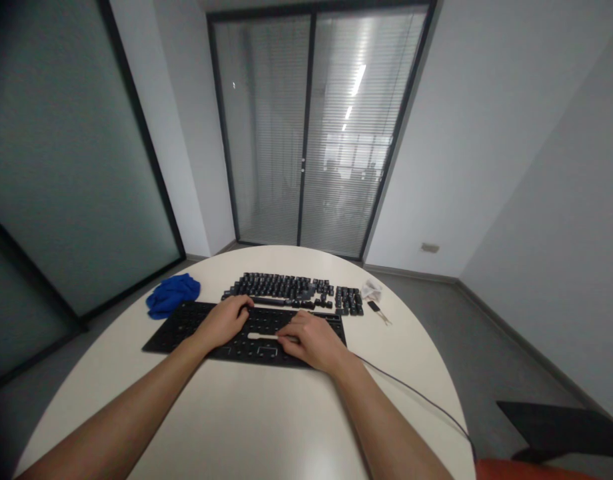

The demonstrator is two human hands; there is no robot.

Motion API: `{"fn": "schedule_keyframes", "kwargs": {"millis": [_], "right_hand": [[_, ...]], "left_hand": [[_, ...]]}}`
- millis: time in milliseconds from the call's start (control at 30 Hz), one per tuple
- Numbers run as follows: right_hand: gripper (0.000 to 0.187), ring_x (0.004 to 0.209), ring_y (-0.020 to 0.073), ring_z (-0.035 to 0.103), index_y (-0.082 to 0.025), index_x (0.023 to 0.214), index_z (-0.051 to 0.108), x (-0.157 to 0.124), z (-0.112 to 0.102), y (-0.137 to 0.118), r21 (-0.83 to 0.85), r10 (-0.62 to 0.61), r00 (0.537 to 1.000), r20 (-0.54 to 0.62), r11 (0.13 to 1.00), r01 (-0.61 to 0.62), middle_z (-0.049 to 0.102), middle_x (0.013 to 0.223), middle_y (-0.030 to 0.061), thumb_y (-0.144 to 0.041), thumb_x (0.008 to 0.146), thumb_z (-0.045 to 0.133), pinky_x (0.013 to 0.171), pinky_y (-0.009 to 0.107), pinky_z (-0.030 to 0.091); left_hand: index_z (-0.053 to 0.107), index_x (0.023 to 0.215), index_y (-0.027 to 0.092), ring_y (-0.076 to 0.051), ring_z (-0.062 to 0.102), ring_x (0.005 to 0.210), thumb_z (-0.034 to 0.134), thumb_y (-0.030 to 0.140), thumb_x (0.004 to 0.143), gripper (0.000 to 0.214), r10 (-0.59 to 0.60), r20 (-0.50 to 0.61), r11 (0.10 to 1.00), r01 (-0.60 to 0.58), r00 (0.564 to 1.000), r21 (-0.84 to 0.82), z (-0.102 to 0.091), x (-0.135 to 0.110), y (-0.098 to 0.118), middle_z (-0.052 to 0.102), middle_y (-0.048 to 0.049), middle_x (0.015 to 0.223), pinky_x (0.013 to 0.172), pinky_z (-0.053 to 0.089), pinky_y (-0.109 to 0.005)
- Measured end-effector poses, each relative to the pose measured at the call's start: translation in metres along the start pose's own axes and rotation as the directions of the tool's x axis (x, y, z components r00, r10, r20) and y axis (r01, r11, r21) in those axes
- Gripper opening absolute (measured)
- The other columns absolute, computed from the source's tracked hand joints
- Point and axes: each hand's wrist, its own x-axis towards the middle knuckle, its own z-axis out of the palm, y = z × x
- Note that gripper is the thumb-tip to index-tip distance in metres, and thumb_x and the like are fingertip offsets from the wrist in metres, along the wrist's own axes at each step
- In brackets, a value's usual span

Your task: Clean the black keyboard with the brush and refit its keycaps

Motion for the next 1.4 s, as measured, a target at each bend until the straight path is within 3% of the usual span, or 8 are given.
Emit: {"fn": "schedule_keyframes", "kwargs": {"millis": [567, 1400], "right_hand": [[0.018, 0.083, 0.0176, 0.06, -0.025, 0.098, 0.078, -0.002, -0.005, -0.005, 0.103, -0.08, 0.997, 0.025, 0.992, 0.077, 0.074, 0.084, 0.003, -0.024, 0.089, 0.062, 0.071, 0.026, 0.044], [0.022, 0.084, 0.0178, 0.061, -0.025, 0.102, 0.076, -0.004, 0.0, 0.005, 0.017, 0.016, 1.0, 0.018, 1.0, -0.016, 0.073, 0.085, 0.0041, -0.031, 0.095, 0.057, 0.076, 0.027, 0.044]], "left_hand": [[0.064, 0.104, 0.021, -0.024, 0.062, 0.099, 0.044, 0.017, 0.09, 0.024, -0.003, 0.01, 1.0, 0.003, 1.0, 0.01, 0.0, 0.0, 0.0, 0.069, -0.0066, 0.102, 0.088, 0.046, -0.035], [0.065, 0.102, 0.023, -0.024, 0.063, 0.096, 0.048, 0.025, 0.092, 0.02, 0.012, 0.002, 1.0, -0.012, 1.0, 0.028, -0.004, -0.001, 0.005, 0.069, -0.0063, 0.099, 0.084, 0.047, -0.033]]}}
